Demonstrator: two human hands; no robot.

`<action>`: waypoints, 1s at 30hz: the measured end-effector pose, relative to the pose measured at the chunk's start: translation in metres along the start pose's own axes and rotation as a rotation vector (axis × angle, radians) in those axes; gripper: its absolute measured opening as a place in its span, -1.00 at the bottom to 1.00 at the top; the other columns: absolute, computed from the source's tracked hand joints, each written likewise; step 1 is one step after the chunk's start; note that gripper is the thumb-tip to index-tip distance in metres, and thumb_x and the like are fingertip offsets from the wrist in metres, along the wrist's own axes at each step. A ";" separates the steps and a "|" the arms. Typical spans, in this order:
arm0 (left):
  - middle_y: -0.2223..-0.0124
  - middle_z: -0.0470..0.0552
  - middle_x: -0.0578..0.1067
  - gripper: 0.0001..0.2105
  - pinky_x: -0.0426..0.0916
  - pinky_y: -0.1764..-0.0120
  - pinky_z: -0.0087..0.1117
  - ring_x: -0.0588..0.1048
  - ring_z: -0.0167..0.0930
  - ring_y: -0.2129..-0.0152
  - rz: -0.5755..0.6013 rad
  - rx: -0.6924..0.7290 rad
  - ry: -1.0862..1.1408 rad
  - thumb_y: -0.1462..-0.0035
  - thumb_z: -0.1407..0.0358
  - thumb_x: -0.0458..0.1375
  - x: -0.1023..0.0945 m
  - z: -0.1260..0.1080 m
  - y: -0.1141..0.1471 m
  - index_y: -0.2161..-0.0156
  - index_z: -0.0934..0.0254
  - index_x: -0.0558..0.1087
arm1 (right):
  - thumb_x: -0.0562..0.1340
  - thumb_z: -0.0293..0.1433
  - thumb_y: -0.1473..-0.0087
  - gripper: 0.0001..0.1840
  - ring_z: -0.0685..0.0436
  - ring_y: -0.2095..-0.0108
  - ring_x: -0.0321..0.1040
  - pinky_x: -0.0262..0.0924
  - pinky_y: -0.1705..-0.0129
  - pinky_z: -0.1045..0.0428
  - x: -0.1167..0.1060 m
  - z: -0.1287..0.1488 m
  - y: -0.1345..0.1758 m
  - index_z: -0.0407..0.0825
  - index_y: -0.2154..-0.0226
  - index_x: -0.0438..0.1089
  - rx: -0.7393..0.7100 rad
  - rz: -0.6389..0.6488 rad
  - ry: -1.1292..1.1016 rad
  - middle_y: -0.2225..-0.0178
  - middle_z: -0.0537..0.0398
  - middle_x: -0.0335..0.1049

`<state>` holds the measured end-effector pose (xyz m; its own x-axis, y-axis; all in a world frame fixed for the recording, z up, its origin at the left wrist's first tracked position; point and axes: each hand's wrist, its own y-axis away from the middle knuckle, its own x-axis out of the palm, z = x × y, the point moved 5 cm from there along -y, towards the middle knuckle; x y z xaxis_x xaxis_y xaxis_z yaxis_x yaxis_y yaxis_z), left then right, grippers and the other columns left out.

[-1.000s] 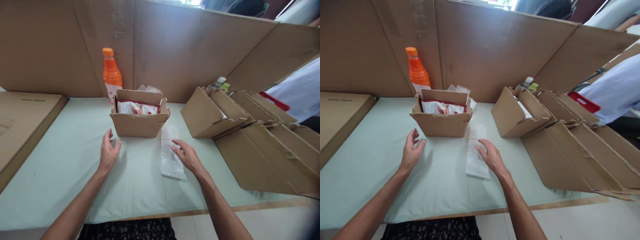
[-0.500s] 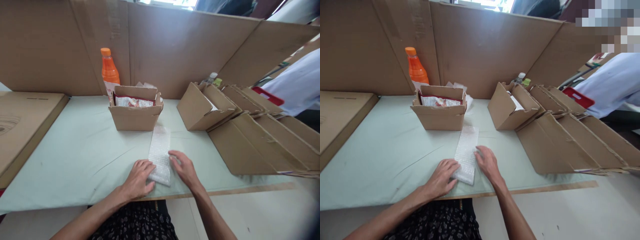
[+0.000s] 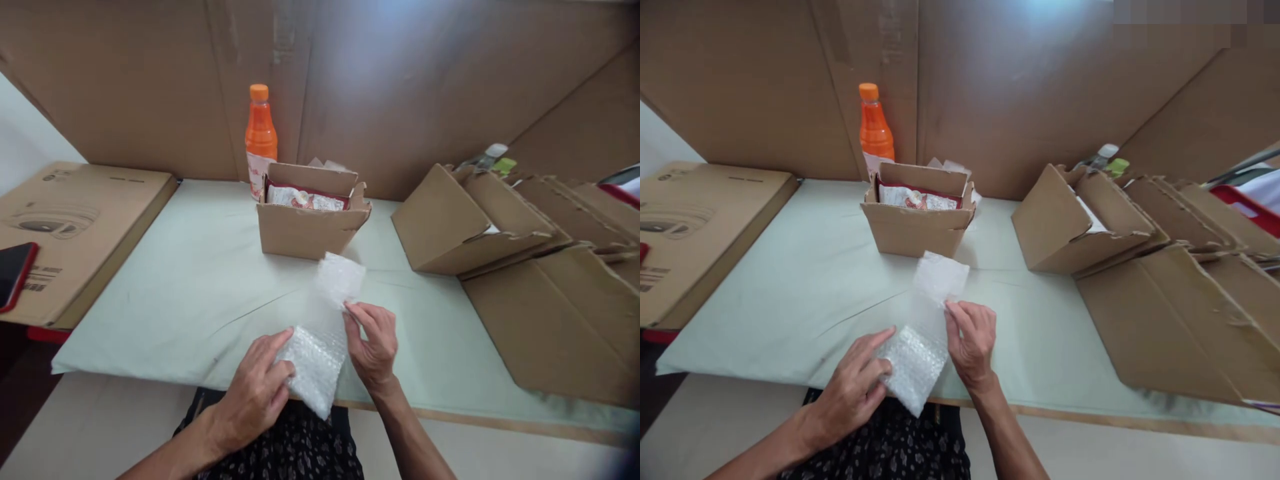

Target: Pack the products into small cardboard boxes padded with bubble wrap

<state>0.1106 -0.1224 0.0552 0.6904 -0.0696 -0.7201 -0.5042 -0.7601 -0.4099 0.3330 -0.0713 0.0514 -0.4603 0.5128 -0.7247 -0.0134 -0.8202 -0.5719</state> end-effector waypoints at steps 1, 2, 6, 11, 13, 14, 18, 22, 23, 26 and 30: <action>-0.27 0.25 0.30 -0.70 0.35 -0.04 -0.06 0.38 -0.14 -0.07 0.032 -0.011 -0.026 0.07 0.65 0.05 -0.004 0.003 0.006 0.25 0.24 0.31 | 0.11 -0.37 -0.28 -0.75 -0.23 0.18 0.41 0.20 0.05 -0.17 0.009 0.005 -0.002 0.10 0.10 0.48 -0.018 0.049 0.016 0.22 -0.03 0.51; -0.26 0.24 0.32 -0.69 0.34 -0.04 -0.06 0.37 -0.14 -0.07 0.080 -0.024 -0.044 0.10 0.65 0.05 -0.005 0.006 0.011 0.26 0.24 0.30 | 0.11 -0.35 -0.28 -0.74 -0.24 0.17 0.41 0.21 0.08 -0.17 0.019 0.008 -0.004 0.07 0.07 0.48 -0.032 0.106 0.038 0.19 -0.06 0.50; -0.09 0.15 0.45 -0.69 0.30 -0.06 -0.06 0.37 -0.15 -0.06 0.247 -0.085 0.004 0.08 0.57 0.13 0.002 0.013 0.025 0.20 0.22 0.32 | 0.12 -0.30 -0.27 -0.60 -0.32 -0.02 0.32 0.19 0.01 -0.21 0.047 0.012 -0.010 0.03 -0.13 0.35 -0.063 0.269 0.080 -0.06 -0.15 0.39; 0.07 0.09 0.47 -0.53 0.31 0.03 -0.11 0.39 -0.20 0.10 0.281 -0.140 0.092 -0.01 0.49 0.15 0.008 0.008 0.028 -0.07 0.21 0.29 | 0.13 -0.38 -0.25 -0.60 -0.33 -0.15 0.24 0.14 -0.08 -0.21 0.060 0.030 -0.004 0.05 -0.13 0.36 -0.178 0.455 0.058 -0.19 -0.11 0.33; 0.12 0.09 0.47 -0.50 0.32 0.08 -0.14 0.38 -0.23 0.17 0.294 -0.140 0.103 -0.05 0.49 0.12 0.008 0.005 0.030 -0.13 0.23 0.26 | 0.13 -0.40 -0.24 -0.61 -0.33 -0.17 0.23 0.14 -0.07 -0.21 0.068 0.034 -0.001 0.03 -0.10 0.38 -0.193 0.520 0.081 -0.19 -0.11 0.34; 0.15 0.08 0.47 -0.52 0.32 0.10 -0.15 0.37 -0.24 0.20 0.298 -0.132 0.115 -0.06 0.49 0.11 0.007 0.004 0.031 -0.12 0.25 0.27 | 0.13 -0.41 -0.24 -0.62 -0.33 -0.18 0.22 0.14 -0.07 -0.21 0.071 0.036 0.000 0.03 -0.09 0.39 -0.191 0.532 0.094 -0.19 -0.10 0.34; 0.28 0.03 0.45 -0.82 0.33 0.14 -0.20 0.39 -0.28 0.26 0.265 -0.116 0.220 -0.06 0.49 0.11 0.001 0.000 0.036 0.21 0.24 0.39 | 0.12 -0.40 -0.27 -0.64 -0.32 -0.20 0.21 0.11 -0.09 -0.22 0.078 0.035 0.002 0.03 -0.09 0.39 -0.176 0.518 0.110 -0.20 -0.09 0.34; -0.19 0.19 0.32 -0.84 0.34 -0.02 -0.18 0.39 -0.21 -0.06 0.231 -0.194 0.272 -0.02 0.54 0.11 -0.002 0.002 0.040 0.32 0.24 0.39 | 0.11 -0.39 -0.28 -0.63 -0.33 -0.22 0.20 0.10 -0.10 -0.22 0.078 0.034 0.003 0.02 -0.10 0.39 -0.171 0.524 0.098 -0.21 -0.10 0.33; -0.25 0.21 0.27 -0.83 0.35 -0.04 -0.19 0.38 -0.20 -0.09 0.239 -0.214 0.280 -0.02 0.55 0.10 -0.001 0.002 0.041 0.32 0.24 0.39 | 0.11 -0.39 -0.28 -0.63 -0.33 -0.22 0.20 0.10 -0.10 -0.22 0.078 0.034 0.003 0.02 -0.11 0.39 -0.166 0.523 0.093 -0.21 -0.11 0.33; 0.00 0.15 0.47 -0.80 0.40 0.06 -0.27 0.48 -0.29 0.07 0.288 -0.250 0.334 -0.04 0.57 0.05 0.003 0.000 0.043 0.30 0.23 0.39 | 0.10 -0.39 -0.29 -0.62 -0.33 -0.23 0.18 0.09 -0.11 -0.22 0.077 0.035 0.003 0.01 -0.12 0.39 -0.154 0.521 0.082 -0.21 -0.13 0.32; 0.27 0.01 0.54 -0.70 0.40 0.18 -0.29 0.49 -0.34 0.30 0.260 -0.205 0.322 -0.12 0.53 0.03 0.000 -0.007 0.040 0.08 0.22 0.41 | 0.11 -0.39 -0.28 -0.63 -0.33 -0.23 0.19 0.09 -0.12 -0.22 0.079 0.037 0.003 0.00 -0.10 0.39 -0.146 0.523 0.068 -0.22 -0.11 0.32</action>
<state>0.0944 -0.1576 0.0431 0.6970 -0.4474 -0.5603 -0.5914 -0.8006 -0.0965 0.2643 -0.0425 0.0069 -0.3135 0.0649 -0.9474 0.3279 -0.9289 -0.1722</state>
